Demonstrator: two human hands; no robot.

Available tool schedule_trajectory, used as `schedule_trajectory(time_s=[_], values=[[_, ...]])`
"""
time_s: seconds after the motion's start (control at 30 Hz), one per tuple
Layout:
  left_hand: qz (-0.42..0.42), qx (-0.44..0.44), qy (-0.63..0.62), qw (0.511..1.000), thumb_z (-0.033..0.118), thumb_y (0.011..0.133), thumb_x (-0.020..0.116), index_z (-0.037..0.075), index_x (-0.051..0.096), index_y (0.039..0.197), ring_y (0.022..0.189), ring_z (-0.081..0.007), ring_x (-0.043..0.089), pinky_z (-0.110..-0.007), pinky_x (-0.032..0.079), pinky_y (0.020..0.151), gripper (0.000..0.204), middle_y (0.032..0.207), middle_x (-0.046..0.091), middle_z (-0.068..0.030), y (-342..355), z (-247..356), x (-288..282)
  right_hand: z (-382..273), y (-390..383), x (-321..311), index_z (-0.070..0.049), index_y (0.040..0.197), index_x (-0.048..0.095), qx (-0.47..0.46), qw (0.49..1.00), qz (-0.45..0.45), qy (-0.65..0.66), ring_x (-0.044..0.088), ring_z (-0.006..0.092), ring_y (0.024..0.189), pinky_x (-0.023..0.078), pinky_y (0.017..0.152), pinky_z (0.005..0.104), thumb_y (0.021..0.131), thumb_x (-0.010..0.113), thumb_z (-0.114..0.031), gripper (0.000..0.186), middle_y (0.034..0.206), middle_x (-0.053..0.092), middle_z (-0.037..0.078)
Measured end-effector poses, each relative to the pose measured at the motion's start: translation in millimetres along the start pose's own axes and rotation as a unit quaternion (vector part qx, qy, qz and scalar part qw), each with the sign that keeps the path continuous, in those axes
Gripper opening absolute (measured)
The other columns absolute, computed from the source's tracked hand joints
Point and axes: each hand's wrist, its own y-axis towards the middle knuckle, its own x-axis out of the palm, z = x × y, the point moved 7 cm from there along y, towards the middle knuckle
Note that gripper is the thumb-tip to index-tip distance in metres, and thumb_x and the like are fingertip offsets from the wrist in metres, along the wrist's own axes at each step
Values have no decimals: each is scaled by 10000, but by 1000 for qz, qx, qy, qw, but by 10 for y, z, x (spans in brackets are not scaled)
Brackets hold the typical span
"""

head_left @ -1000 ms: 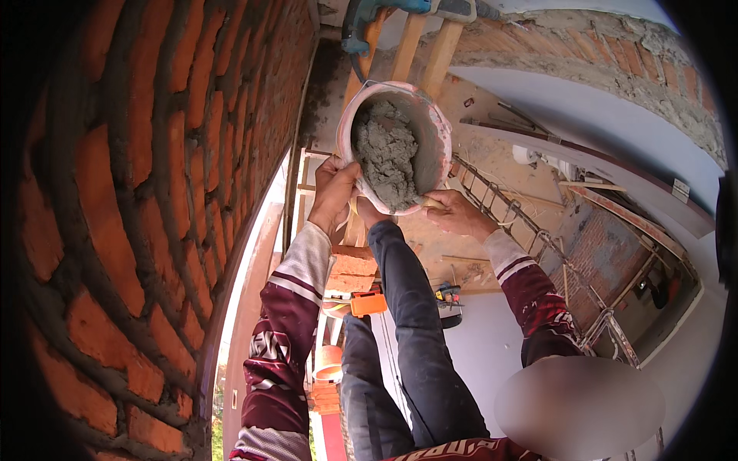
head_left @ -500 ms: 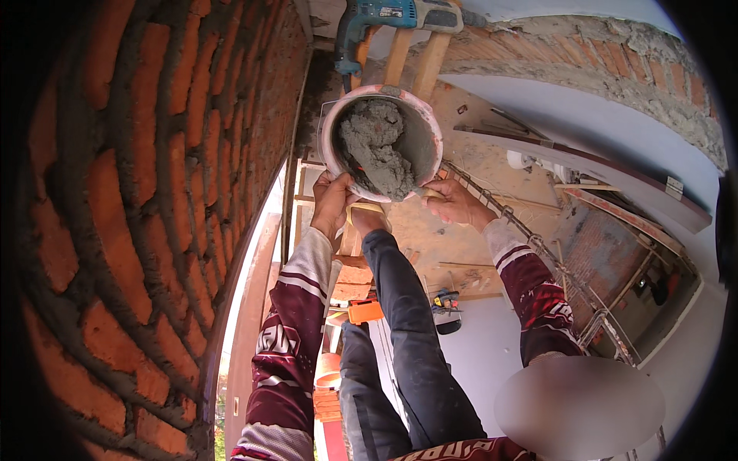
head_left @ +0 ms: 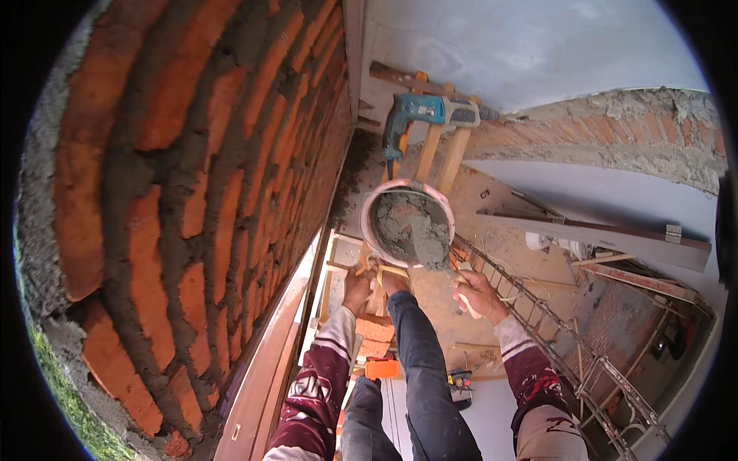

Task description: The person scoops mortar from a bucket with a trowel and spreads it along a brick wall. They place red bricks onto the mortar bed, tap them into alignment, and continue adding mortar between bricks. The person repeats this process to extend the wall.

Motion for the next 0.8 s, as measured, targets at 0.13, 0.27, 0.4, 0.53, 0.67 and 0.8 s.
schedule_trajectory(time_s=[0.13,0.27,0.4,0.53,0.67,0.8], values=[[3,-39,-30,999,147,945,624,120,437,1356,960,-216,638,-366,522,713,452,1133,635,-37,-735,-654,-284,-577,-262,188,3,1035,613,-52,998,36,5,513,93,520,434,476,269,927,574,-93,149,724,565,17],[68,-103,30,992,211,901,691,75,516,1310,947,-236,658,-389,531,718,465,1122,669,-94,-1467,-1519,-899,-1658,-667,484,7,1033,606,-120,992,35,20,527,90,524,451,468,257,936,570,-98,148,744,570,24],[122,-134,56,982,229,872,753,52,592,1209,851,-223,667,-394,550,664,413,998,681,-106,-2151,-2280,-1649,-2877,-1055,834,-11,1031,582,-217,976,7,15,534,80,517,456,457,242,957,559,-138,148,762,576,25],[161,-161,101,968,223,868,754,51,629,1138,791,-220,672,-415,568,618,343,940,683,-72,-3003,-2471,-2078,-4076,-1467,1219,-41,986,563,-301,953,-37,17,548,77,521,467,445,243,978,563,-206,165,773,581,22],[197,-154,25,968,202,876,743,40,630,1118,803,-240,694,-430,586,656,312,931,690,-71,-3628,-2403,-2090,-5173,-1552,1689,-70,1003,567,-319,941,-96,57,564,90,556,489,459,256,983,578,-279,210,798,603,30],[205,-122,-27,971,197,869,744,45,625,1110,770,-230,689,-409,569,619,309,914,690,-70,-3912,-2135,-1916,-5809,-1076,2044,-69,1072,564,-302,907,-208,210,559,96,594,499,490,265,984,580,-299,247,806,581,19]])
